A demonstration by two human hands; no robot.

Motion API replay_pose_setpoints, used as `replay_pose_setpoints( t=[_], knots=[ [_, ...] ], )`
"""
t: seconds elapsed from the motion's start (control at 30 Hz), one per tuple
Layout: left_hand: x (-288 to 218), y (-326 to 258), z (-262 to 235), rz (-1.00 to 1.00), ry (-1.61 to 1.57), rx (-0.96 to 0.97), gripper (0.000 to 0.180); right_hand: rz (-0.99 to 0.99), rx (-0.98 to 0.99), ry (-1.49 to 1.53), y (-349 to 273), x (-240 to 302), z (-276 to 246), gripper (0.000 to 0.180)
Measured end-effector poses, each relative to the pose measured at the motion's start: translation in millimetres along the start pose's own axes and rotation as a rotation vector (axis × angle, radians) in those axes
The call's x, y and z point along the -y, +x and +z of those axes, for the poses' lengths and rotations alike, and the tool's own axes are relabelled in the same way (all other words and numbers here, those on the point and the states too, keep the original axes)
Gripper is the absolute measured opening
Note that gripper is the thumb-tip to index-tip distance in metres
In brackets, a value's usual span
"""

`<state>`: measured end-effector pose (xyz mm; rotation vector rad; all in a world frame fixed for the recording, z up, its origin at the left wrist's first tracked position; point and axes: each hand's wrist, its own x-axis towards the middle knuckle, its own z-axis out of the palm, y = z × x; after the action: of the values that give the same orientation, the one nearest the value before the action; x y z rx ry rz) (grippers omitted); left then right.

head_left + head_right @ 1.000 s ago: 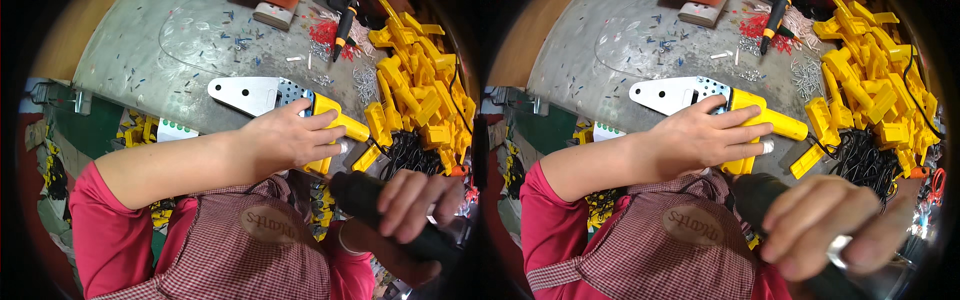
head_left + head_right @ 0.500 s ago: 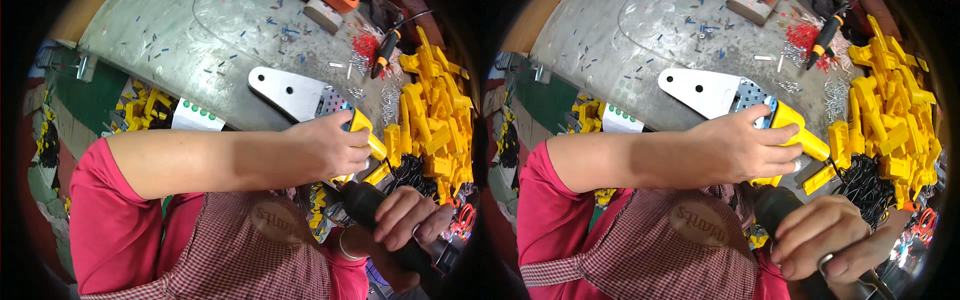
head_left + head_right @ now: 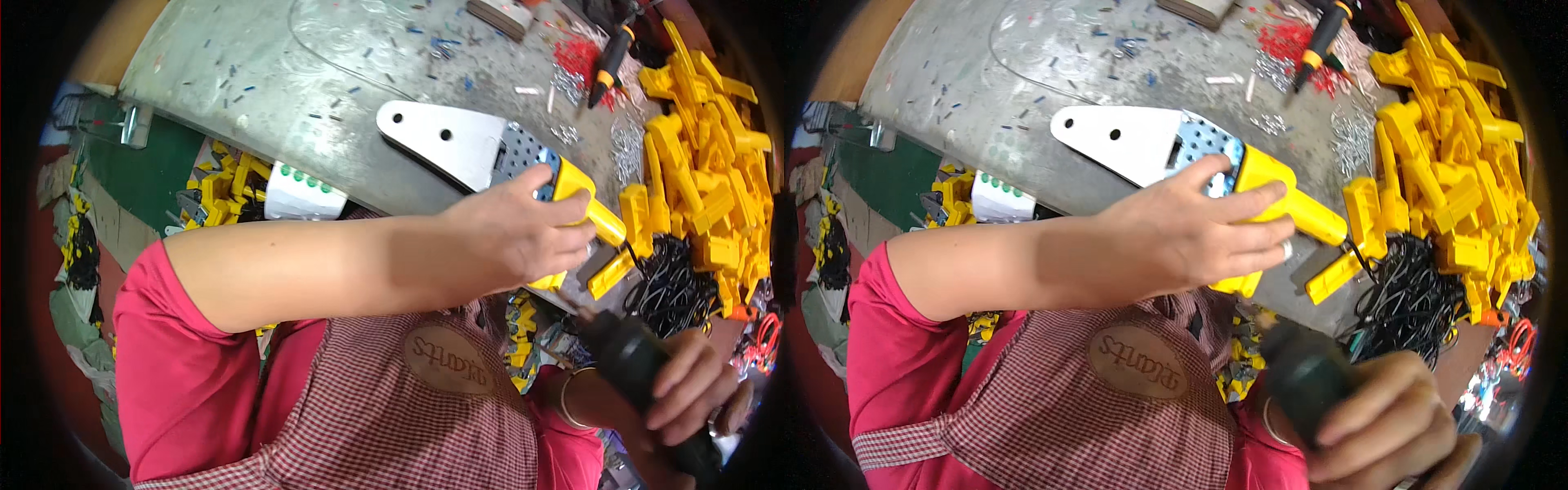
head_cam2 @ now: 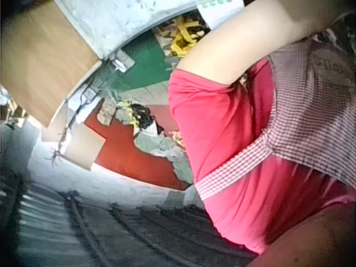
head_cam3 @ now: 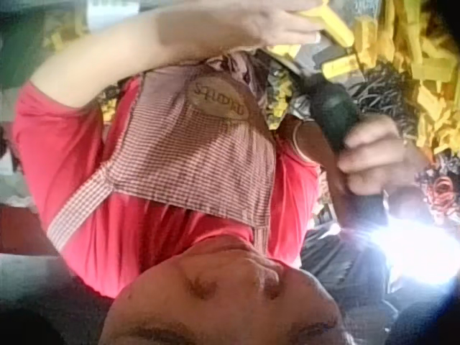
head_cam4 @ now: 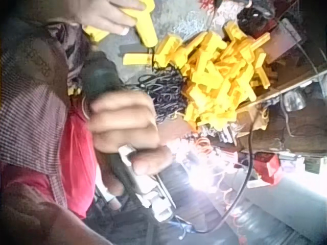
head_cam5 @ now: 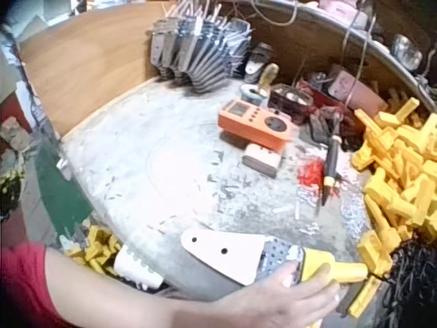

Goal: The person assembles a yellow handheld electrical tool by soldering wires to internal circuitry, then securing the circuitry inside the yellow tool housing with screws using a screwdriver.

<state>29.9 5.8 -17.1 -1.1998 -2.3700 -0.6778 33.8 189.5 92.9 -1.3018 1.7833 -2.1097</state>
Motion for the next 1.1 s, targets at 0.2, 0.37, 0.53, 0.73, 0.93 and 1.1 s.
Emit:
replay_pose_setpoints(
  t=[0.2, 0.37, 0.53, 0.73, 0.93, 1.1],
  knots=[
    [-9, 6, 9, -0.081, 0.079, 0.019, 0.023, 0.056, -0.076, 0.007, -12, 5, -15, 0.017],
    [-11, 8, 22, -0.085, 0.021, -0.07, 0.014, 0.144, 0.018, 0.087, -7, 13, -25, 0.016],
    [-12, 7, 23, -0.136, 0.009, -0.096, 0.011, 0.405, -0.068, 0.158, 15, 35, -15, 0.028],
    [-16, 5, 24, -0.162, -0.082, -0.104, 0.008, 0.05, 0.274, 0.179, 8, -19, -30, 0.018],
    [-17, 8, 19, -0.142, -0.002, -0.116, 0.012, 0.064, 0.06, 0.04, 5, -10, -5, 0.02],
    [-18, 8, 7, -0.101, 0.162, 0.187, 0.038, -0.084, -0.341, 0.059, -12, 27, -17, 0.03]
  ],
)
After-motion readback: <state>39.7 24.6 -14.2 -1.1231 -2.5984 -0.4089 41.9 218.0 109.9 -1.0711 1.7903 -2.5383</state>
